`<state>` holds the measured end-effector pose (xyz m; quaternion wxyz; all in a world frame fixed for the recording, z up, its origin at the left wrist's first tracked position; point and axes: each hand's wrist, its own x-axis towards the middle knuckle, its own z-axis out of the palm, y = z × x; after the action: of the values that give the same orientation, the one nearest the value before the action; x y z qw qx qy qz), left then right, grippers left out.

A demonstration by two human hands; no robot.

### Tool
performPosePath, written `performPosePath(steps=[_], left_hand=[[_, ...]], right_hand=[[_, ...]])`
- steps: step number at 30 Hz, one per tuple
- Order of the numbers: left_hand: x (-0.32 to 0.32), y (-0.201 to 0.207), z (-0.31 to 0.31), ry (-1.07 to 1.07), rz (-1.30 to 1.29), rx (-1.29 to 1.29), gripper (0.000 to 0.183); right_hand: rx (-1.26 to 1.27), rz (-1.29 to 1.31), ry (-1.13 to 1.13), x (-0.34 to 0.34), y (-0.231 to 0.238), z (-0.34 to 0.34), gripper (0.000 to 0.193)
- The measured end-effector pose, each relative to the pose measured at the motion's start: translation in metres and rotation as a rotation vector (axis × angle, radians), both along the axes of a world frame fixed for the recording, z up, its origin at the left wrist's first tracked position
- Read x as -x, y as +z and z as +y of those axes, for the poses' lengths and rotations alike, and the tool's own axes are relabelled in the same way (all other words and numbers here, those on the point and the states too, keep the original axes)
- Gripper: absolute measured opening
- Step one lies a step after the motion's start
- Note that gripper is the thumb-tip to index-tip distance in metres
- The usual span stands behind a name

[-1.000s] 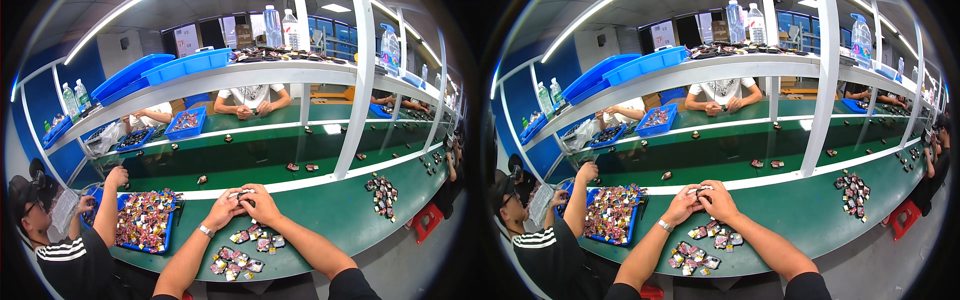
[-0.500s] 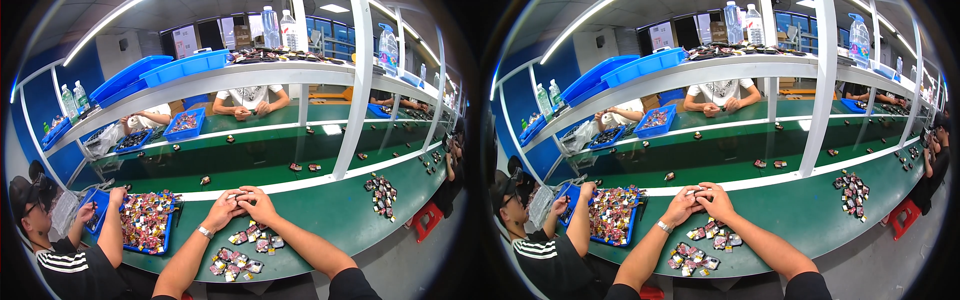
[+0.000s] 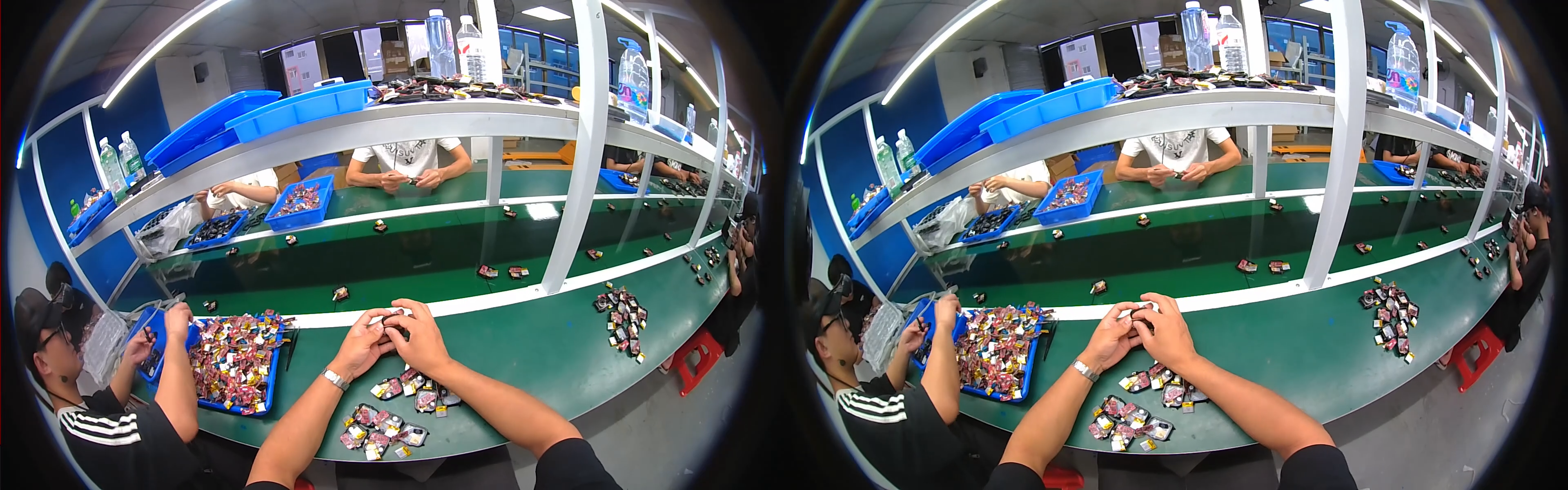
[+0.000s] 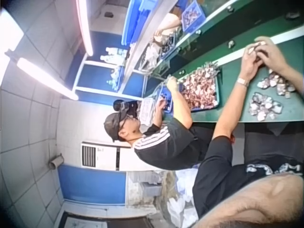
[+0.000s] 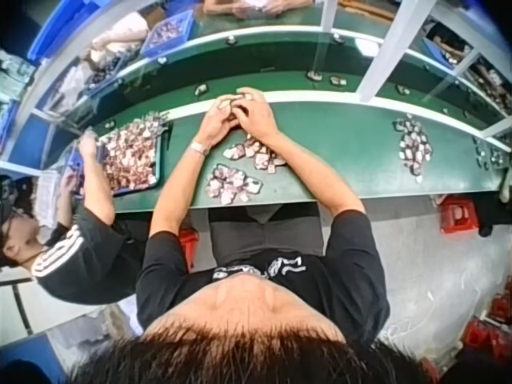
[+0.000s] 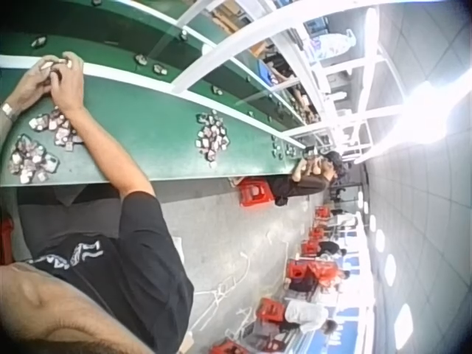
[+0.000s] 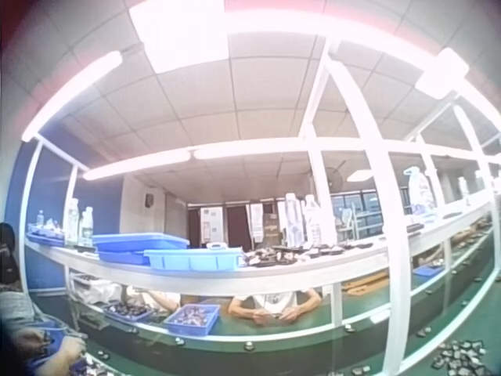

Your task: Sorting small colorful plastic components on a conveyor belt at an assembly line.

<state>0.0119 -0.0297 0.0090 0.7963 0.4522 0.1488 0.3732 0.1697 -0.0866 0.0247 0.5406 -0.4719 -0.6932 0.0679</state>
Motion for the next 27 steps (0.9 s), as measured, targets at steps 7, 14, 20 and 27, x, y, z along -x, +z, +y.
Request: performPosePath(steps=[7,14,20,27], left_hand=[[0.0,-0.003,0.003,0.051,-0.001,0.012,0.026],[0.001,-0.004,0.003,0.062,-0.024,0.025,0.025],[-0.003,-0.005,0.002,0.091,0.016,-0.008,0.025],[-0.003,-0.008,0.003,0.088,-0.003,-0.024,0.024]], right_hand=[[-0.202,-0.153,-0.084,0.002,0.006,-0.003,0.015],[-0.212,-0.196,-0.118,0.004,0.005,0.001,0.014],[-0.237,-0.264,-0.13,0.001,0.0,0.005,0.012],[-0.308,-0.308,-0.192,0.003,0.006,0.006,0.008]])
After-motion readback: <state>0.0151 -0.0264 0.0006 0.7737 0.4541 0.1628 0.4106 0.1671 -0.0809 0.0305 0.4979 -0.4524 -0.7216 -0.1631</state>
